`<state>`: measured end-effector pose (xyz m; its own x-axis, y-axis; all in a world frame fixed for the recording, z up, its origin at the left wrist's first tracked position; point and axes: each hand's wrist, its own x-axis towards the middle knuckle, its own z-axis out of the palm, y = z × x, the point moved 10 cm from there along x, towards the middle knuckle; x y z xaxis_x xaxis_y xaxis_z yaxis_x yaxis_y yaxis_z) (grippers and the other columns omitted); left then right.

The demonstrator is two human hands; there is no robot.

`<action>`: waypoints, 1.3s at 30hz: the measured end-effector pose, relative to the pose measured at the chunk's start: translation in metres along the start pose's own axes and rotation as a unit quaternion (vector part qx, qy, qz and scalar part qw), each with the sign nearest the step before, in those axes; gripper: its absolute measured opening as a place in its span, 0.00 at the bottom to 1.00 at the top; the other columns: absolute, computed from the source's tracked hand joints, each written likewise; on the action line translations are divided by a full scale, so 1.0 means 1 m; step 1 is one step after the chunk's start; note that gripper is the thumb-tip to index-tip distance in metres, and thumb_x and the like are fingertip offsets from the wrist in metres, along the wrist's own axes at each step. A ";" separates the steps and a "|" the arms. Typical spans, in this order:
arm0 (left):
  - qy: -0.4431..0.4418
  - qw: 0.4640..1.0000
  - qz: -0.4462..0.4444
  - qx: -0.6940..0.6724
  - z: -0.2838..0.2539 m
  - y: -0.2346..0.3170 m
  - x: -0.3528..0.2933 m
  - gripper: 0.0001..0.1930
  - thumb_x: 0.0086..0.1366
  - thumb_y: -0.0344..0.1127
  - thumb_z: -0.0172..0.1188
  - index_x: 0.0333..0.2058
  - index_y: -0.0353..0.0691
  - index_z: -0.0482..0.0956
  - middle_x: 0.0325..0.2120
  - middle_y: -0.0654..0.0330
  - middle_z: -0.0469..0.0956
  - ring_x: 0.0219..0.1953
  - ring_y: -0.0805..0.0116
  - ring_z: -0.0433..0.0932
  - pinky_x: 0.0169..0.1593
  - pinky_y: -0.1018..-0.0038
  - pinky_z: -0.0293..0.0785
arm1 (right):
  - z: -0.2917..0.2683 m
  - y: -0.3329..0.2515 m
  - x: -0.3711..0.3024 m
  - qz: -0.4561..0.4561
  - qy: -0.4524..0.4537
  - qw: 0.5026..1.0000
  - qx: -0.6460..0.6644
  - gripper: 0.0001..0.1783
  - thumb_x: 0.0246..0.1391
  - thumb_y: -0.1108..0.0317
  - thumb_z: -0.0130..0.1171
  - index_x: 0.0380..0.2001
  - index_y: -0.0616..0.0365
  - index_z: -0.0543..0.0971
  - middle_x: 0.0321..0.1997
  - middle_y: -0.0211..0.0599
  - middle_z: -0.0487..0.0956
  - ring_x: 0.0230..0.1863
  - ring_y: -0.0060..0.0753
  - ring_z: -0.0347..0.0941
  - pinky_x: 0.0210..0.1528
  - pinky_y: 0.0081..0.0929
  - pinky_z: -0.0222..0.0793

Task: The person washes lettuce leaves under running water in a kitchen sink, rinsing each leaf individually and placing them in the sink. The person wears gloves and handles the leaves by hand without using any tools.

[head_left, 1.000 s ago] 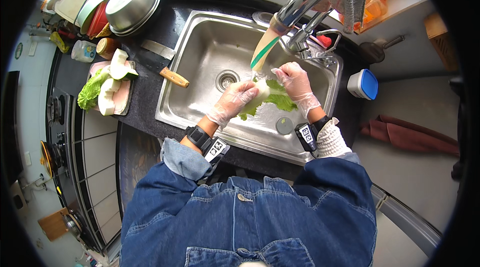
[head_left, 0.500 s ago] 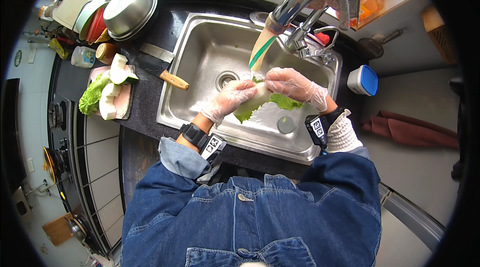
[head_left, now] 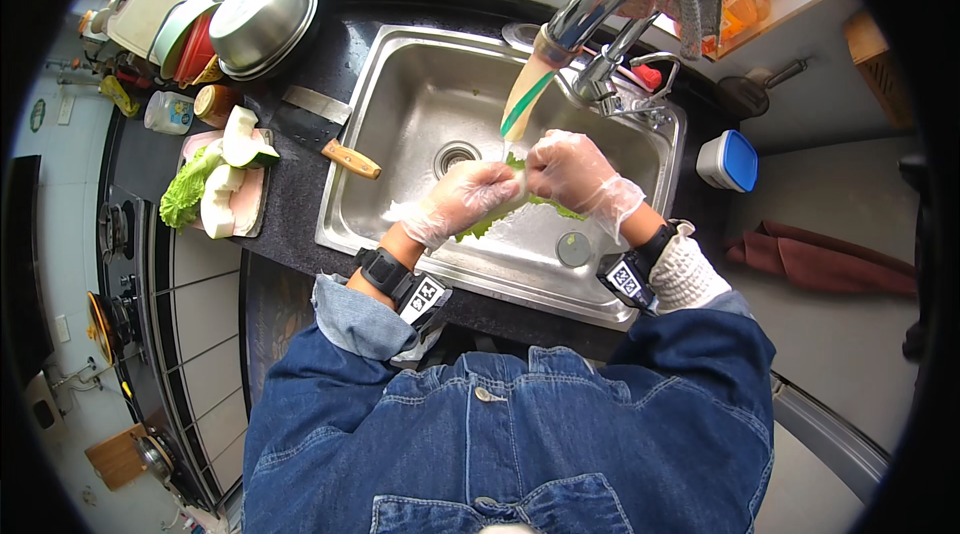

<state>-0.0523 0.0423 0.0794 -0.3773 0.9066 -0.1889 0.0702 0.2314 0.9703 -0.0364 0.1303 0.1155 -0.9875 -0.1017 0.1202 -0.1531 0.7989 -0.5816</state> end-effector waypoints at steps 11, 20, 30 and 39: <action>0.133 0.978 -0.011 -0.160 -0.028 -0.018 0.008 0.11 0.61 0.36 0.52 0.37 0.34 0.75 0.29 0.64 0.75 0.31 0.78 0.70 0.38 0.80 0.67 | 0.053 0.101 -0.023 0.281 0.013 0.867 0.412 0.07 0.47 0.67 0.58 0.27 0.59 0.78 0.24 0.28 0.76 0.26 0.20 0.70 0.33 0.19 0.67; 0.300 0.881 -0.063 -0.360 -0.058 -0.066 0.017 0.14 0.61 0.34 0.53 0.42 0.29 0.72 0.35 0.58 0.75 0.36 0.71 0.74 0.42 0.77 0.70 | 0.117 0.070 -0.009 0.273 0.063 0.628 0.727 0.15 0.55 0.66 0.46 0.45 0.59 0.69 0.40 0.31 0.72 0.39 0.26 0.69 0.47 0.24 0.63; 0.292 0.846 -0.079 -0.439 -0.035 -0.072 0.012 0.18 0.61 0.34 0.52 0.48 0.30 0.65 0.43 0.55 0.71 0.45 0.68 0.70 0.49 0.72 0.66 | 0.084 0.070 0.000 0.250 0.121 0.757 0.592 0.15 0.52 0.62 0.55 0.34 0.64 0.77 0.28 0.29 0.76 0.27 0.17 0.69 0.31 0.16 0.66; 0.177 0.910 -0.166 -0.338 -0.015 -0.088 0.005 0.23 0.55 0.32 0.59 0.48 0.29 0.65 0.39 0.57 0.72 0.40 0.70 0.72 0.44 0.76 0.69 | 0.066 0.073 0.012 0.214 0.128 0.855 0.455 0.17 0.54 0.57 0.49 0.36 0.60 0.76 0.33 0.37 0.77 0.32 0.28 0.72 0.36 0.25 0.66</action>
<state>-0.0742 0.0215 -0.0047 -0.5561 0.6291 -0.5431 -0.6395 0.0935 0.7631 -0.0617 0.1486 0.0217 -0.9378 0.3106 -0.1553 0.1396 -0.0721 -0.9876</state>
